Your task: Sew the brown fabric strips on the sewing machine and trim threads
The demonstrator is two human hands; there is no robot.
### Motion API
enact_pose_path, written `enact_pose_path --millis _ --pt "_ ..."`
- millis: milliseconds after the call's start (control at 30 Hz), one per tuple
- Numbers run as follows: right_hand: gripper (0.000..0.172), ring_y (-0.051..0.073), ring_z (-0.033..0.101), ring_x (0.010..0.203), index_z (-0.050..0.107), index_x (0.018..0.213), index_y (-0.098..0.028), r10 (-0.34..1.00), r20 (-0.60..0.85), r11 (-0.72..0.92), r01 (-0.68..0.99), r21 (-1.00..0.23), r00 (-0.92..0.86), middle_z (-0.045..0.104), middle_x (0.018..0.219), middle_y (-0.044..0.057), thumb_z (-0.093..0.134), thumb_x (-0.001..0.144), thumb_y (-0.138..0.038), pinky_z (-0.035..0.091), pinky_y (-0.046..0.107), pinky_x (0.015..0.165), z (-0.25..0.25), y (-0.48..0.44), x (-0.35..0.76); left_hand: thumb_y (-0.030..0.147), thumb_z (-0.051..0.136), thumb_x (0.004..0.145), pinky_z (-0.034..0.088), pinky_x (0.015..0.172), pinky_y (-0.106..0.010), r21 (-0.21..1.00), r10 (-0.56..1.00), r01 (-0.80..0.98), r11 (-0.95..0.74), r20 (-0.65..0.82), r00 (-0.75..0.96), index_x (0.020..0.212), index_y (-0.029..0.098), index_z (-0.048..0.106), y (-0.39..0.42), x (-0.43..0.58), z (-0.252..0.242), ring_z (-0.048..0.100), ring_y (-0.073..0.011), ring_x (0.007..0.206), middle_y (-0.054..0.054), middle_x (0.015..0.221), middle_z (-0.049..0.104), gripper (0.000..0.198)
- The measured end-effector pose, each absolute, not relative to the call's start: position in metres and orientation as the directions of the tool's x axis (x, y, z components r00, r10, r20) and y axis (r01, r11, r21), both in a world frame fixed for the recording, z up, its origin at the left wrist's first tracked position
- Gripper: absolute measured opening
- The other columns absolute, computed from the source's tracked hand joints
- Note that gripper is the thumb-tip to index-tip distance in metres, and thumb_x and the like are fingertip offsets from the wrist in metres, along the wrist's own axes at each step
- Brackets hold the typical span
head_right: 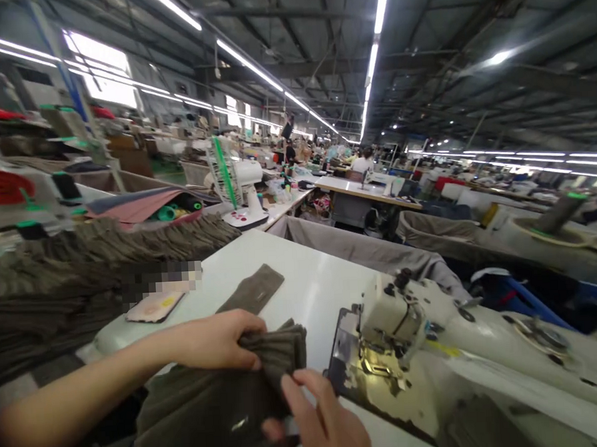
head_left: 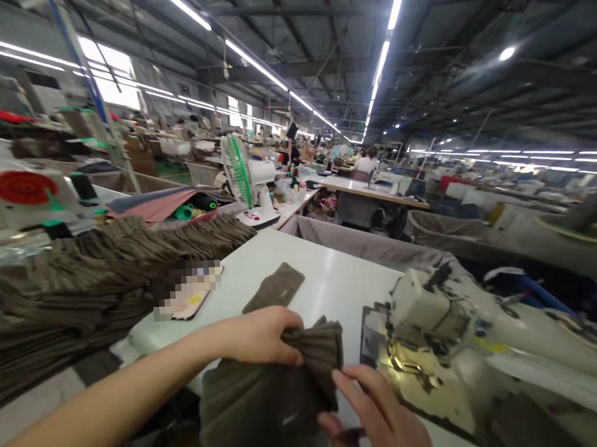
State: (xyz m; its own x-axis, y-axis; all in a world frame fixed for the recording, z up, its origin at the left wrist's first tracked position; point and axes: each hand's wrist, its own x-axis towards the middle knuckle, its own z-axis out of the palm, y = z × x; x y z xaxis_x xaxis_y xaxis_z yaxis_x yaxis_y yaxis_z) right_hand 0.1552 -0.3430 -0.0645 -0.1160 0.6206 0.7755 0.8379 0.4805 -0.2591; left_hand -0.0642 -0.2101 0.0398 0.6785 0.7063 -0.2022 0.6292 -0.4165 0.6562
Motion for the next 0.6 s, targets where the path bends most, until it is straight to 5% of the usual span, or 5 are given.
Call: enact_pose_path --millis 100,167,333,467,600 --pt "0.061 0.027 0.076 0.079 0.062 0.131 -0.018 0.581 0.733 0.597 0.797 -0.087 -0.355 0.070 0.123 0.015 0.074 0.079 -0.047 0.055 0.029 0.048 -0.038 -0.331 0.141 0.031 0.070 0.071 0.037 0.051 -0.024 0.594 0.605 0.614 -0.520 -0.251 0.756 0.087 0.022 0.075 -0.233 -0.052 0.045 0.057 -0.0164 0.061 0.003 0.071 0.068 0.019" --pt "0.066 0.028 0.075 0.070 0.066 0.123 -0.014 0.654 0.666 0.566 0.816 -0.117 -0.359 0.072 0.117 0.017 0.079 0.070 -0.050 0.053 0.031 0.045 -0.029 -0.327 0.138 0.028 0.070 0.070 0.036 0.049 -0.024 0.590 0.536 0.593 -0.548 -0.296 0.791 0.086 0.023 0.076 -0.242 -0.045 0.048 0.055 -0.0156 0.057 0.003 0.068 0.068 0.019" --pt "0.032 0.018 0.067 0.055 0.073 0.089 -0.027 0.920 0.244 0.391 0.722 -0.571 -0.305 0.074 0.073 -0.002 0.086 0.060 -0.031 0.042 0.022 0.045 -0.026 -0.331 0.146 0.038 0.079 0.063 0.040 0.049 -0.026 0.648 0.394 0.591 -0.481 -0.443 0.806 0.078 0.025 0.077 -0.234 -0.043 0.050 0.056 -0.0185 0.057 0.003 0.060 0.065 0.020" --pt "0.016 0.012 0.056 0.054 0.070 0.072 -0.023 0.982 0.008 0.095 0.454 -0.886 -0.191 0.064 0.060 -0.006 0.082 0.065 -0.030 0.036 0.019 0.048 -0.032 -0.333 0.153 0.061 0.082 0.054 0.054 0.073 -0.037 0.880 0.205 0.474 -0.019 -0.461 0.863 0.100 0.022 0.078 -0.208 -0.060 0.040 0.069 -0.0292 0.082 -0.003 0.082 0.077 0.060" --pt "0.040 0.017 0.060 0.064 0.072 0.077 -0.018 0.994 -0.001 -0.021 0.188 -0.982 0.109 0.067 0.067 0.000 0.078 0.069 -0.056 0.047 0.023 0.055 -0.038 -0.324 0.160 0.098 0.040 0.062 0.050 0.092 -0.043 0.925 0.568 0.024 0.379 -0.253 0.783 0.108 0.010 0.071 -0.195 -0.076 0.020 0.067 -0.0336 0.104 -0.017 0.103 0.075 0.103"
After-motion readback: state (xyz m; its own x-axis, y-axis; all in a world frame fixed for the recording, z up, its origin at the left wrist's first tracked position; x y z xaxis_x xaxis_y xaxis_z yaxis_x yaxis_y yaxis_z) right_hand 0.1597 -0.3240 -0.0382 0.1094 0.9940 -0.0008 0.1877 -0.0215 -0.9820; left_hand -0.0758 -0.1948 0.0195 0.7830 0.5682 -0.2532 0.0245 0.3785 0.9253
